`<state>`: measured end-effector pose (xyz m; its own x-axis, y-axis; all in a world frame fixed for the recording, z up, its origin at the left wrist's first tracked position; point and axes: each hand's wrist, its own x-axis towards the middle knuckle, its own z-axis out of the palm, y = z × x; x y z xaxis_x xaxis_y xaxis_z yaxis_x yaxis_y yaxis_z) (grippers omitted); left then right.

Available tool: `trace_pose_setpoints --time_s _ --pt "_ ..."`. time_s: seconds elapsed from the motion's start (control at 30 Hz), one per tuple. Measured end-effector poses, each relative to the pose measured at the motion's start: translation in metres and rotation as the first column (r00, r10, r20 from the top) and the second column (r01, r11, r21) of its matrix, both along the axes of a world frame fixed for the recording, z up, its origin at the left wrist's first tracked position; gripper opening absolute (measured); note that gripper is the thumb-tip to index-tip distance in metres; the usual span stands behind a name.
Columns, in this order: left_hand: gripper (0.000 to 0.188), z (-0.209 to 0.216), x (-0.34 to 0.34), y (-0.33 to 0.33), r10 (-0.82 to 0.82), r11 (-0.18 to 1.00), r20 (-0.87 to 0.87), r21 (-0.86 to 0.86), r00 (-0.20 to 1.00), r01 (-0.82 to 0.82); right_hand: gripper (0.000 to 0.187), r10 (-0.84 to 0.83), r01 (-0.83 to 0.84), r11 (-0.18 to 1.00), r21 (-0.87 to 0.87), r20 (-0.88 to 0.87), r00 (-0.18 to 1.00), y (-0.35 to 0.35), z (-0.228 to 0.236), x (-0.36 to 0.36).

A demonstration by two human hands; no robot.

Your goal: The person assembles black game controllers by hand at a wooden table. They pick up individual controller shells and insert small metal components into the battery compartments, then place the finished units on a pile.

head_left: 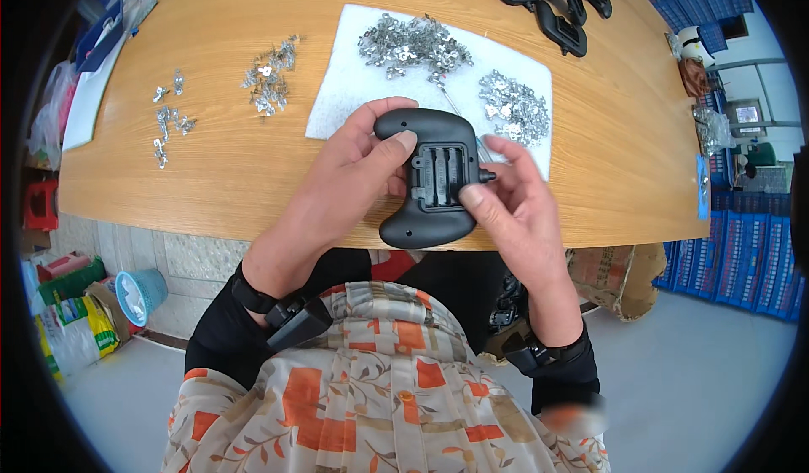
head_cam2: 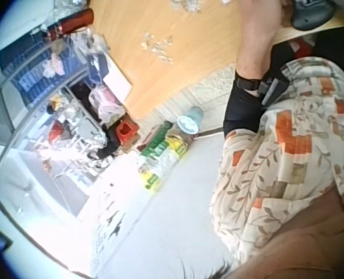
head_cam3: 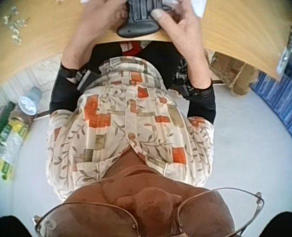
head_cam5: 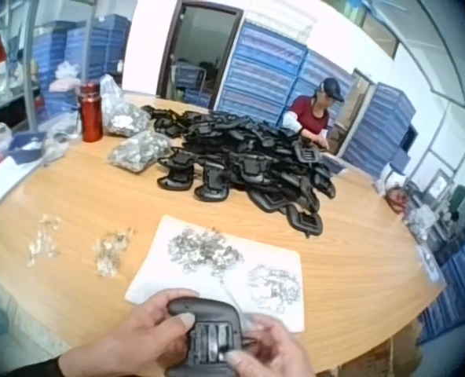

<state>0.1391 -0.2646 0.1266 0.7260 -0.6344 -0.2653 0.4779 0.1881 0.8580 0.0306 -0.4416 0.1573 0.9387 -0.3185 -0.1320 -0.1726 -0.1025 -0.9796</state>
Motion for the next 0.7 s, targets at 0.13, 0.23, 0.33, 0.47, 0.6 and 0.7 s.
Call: trace_pose_setpoints --time_s 0.13,0.23,0.33,0.47,0.6,0.7 --pt "0.042 0.008 -0.003 0.002 0.031 1.000 0.125 -0.004 0.992 -0.031 0.038 0.136 -0.093 0.954 0.285 -0.137 0.981 0.005 0.010 -0.002" --pt "0.046 0.015 -0.003 0.004 -0.020 0.997 0.242 0.072 0.970 0.002 0.031 0.134 -0.092 0.957 0.276 -0.137 0.981 0.007 0.007 -0.005" --pt "0.047 0.015 -0.008 0.002 -0.030 0.988 0.346 0.152 0.938 -0.024 0.031 0.139 -0.099 0.959 0.265 -0.137 0.981 0.013 0.008 -0.005" --pt "0.046 0.020 -0.014 -0.002 -0.033 0.952 0.436 0.289 0.899 -0.105 0.031 0.145 -0.110 0.970 0.219 -0.153 0.977 0.015 0.007 -0.008" --pt "0.045 0.015 -0.019 -0.006 -0.114 0.871 0.846 0.337 0.521 -0.357 0.034 0.117 -0.104 0.978 0.178 -0.060 0.991 0.020 -0.002 -0.010" --pt "0.042 0.015 -0.017 -0.004 -0.158 0.867 0.833 0.374 0.531 -0.329 0.035 0.133 -0.123 0.977 0.174 -0.046 0.990 0.020 -0.003 -0.012"
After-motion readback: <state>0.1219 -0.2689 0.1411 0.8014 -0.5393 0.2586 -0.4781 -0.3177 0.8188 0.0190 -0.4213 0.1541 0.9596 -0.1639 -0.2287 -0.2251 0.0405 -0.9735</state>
